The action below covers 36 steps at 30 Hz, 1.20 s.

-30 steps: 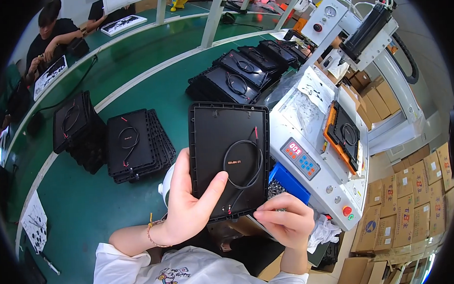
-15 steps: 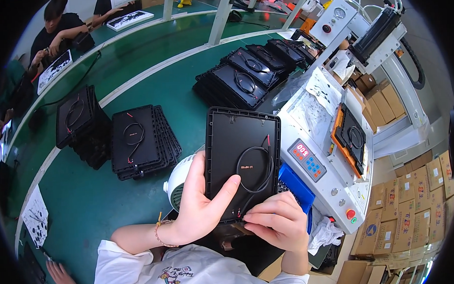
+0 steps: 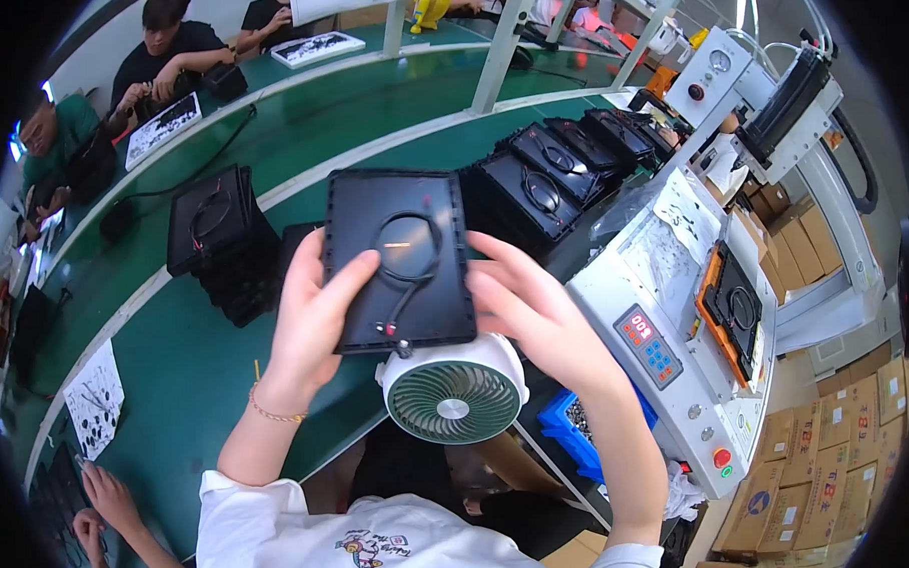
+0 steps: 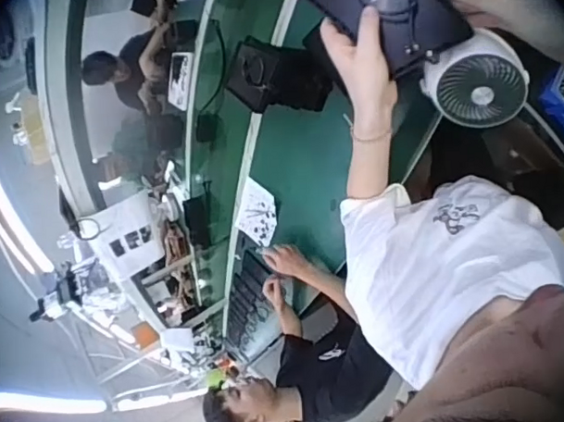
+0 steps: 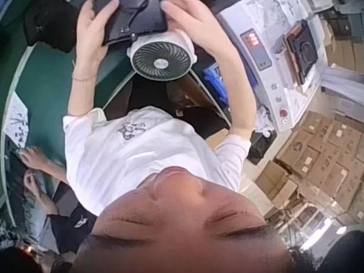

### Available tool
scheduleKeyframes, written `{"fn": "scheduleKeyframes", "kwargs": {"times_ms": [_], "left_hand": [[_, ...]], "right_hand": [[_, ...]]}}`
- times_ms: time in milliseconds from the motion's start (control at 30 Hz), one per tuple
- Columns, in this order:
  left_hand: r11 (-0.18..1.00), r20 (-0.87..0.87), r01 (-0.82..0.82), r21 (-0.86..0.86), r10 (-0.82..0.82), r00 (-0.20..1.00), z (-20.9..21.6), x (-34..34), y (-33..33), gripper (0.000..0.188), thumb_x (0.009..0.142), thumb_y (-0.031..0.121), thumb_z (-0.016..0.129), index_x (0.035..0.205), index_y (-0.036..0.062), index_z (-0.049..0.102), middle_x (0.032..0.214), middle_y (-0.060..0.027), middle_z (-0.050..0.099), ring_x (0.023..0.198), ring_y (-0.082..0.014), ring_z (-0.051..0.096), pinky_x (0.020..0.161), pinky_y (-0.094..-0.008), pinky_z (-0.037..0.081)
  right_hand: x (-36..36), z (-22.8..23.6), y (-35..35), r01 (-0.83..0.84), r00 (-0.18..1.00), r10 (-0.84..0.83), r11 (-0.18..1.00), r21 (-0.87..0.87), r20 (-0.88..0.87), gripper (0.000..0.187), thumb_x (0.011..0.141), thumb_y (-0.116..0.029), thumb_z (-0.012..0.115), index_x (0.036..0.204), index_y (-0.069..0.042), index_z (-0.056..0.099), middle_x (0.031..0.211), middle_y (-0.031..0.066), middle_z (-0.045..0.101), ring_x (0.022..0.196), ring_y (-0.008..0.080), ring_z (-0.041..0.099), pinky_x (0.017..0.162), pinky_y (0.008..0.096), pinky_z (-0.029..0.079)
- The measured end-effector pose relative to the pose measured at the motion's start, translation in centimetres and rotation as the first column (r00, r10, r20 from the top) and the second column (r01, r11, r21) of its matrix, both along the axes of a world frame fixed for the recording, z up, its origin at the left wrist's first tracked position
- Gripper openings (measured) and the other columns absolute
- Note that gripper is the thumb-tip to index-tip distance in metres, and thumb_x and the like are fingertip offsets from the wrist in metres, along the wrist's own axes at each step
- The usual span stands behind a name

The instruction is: The recorder is assembling black plastic electronic enclosures by routing wires and using a pneumatic press machine at a workshop bench.

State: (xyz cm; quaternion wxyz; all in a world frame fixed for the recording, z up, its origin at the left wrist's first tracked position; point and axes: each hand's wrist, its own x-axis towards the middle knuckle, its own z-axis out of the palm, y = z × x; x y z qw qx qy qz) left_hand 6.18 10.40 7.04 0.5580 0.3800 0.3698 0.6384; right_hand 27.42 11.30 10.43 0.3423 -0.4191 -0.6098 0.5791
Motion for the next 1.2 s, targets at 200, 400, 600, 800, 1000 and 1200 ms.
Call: {"fn": "scheduleKeyframes", "kwargs": {"times_ms": [200,400,600,800,1000,1200], "left_hand": [[0.974,-0.572,-0.208,-0.088,0.121,0.811,-2.1,-6.1,0.1,0.054,0.099,0.032,0.049,0.141,-0.0006,0.036,0.140,-0.0130,0.036,0.133,-0.0219,0.031,0.111,-0.0348,0.024],[0.920,-0.798,-0.390,-0.047,0.200,0.568,-7.7,-9.6,-3.6,0.060,0.098,0.044,0.045,0.131,-0.0046,0.037,0.123,-0.0179,0.037,0.113,-0.0299,0.035,0.104,-0.0378,0.026],[0.919,0.092,0.131,-0.371,-0.104,0.990,-8.0,-6.8,-4.4,0.073,0.095,0.047,0.048,0.149,0.0078,0.017,0.146,-0.0079,0.034,0.135,-0.0215,0.029,0.112,-0.0479,0.014],[0.893,0.218,0.116,-0.434,-0.021,0.976,-8.6,-4.7,-3.6,0.090,0.092,0.036,0.057,0.150,0.0164,-0.008,0.152,-0.0101,0.020,0.139,-0.0262,0.023,0.109,-0.0620,0.013],[0.924,0.187,-0.022,-0.381,0.101,0.977,-9.2,-2.1,-1.1,0.075,0.095,0.030,0.054,0.149,0.0128,0.004,0.144,-0.0119,0.031,0.131,-0.0247,0.037,0.106,-0.0542,0.029],[0.935,0.176,-0.122,-0.333,0.189,0.966,-12.9,-1.7,5.0,0.101,0.085,0.046,0.062,0.150,0.0083,-0.004,0.151,-0.0139,0.016,0.139,-0.0312,0.022,0.106,-0.0550,0.027]], "right_hand": [[-5.9,-4.0,7.8,-0.202,0.966,0.147,0.943,-0.264,-0.214,0.064,0.087,0.000,0.062,0.143,0.000,0.031,0.116,0.0146,0.059,0.100,0.0185,0.062,0.084,0.0316,0.053],[-7.8,-7.6,9.4,-0.216,0.972,0.233,0.930,-0.296,0.021,0.062,0.085,-0.003,0.065,0.139,-0.002,0.035,0.112,0.0109,0.059,0.097,0.0174,0.061,0.077,0.0300,0.053],[-7.9,-8.1,9.5,-0.268,0.877,0.276,0.960,-0.077,0.392,0.068,0.087,-0.019,0.067,0.143,-0.002,0.032,0.125,0.0160,0.053,0.111,0.0225,0.055,0.092,0.0335,0.046],[-7.1,-7.7,8.5,-0.131,0.870,0.289,0.916,-0.379,0.399,0.075,0.092,-0.046,0.057,0.147,-0.004,0.028,0.146,0.0156,0.035,0.133,0.0294,0.035,0.106,0.0390,0.034],[-6.2,-8.4,10.1,-0.142,0.919,0.282,0.889,-0.436,0.275,0.059,0.097,-0.047,0.048,0.136,-0.003,0.045,0.127,0.0069,0.053,0.113,0.0166,0.050,0.099,0.0389,0.038],[-6.7,-10.5,15.4,-0.051,0.968,0.146,0.911,-0.409,0.204,0.071,0.093,-0.063,0.040,0.131,-0.003,0.049,0.114,0.0055,0.059,0.102,0.0157,0.051,0.093,0.0332,0.040]]}}
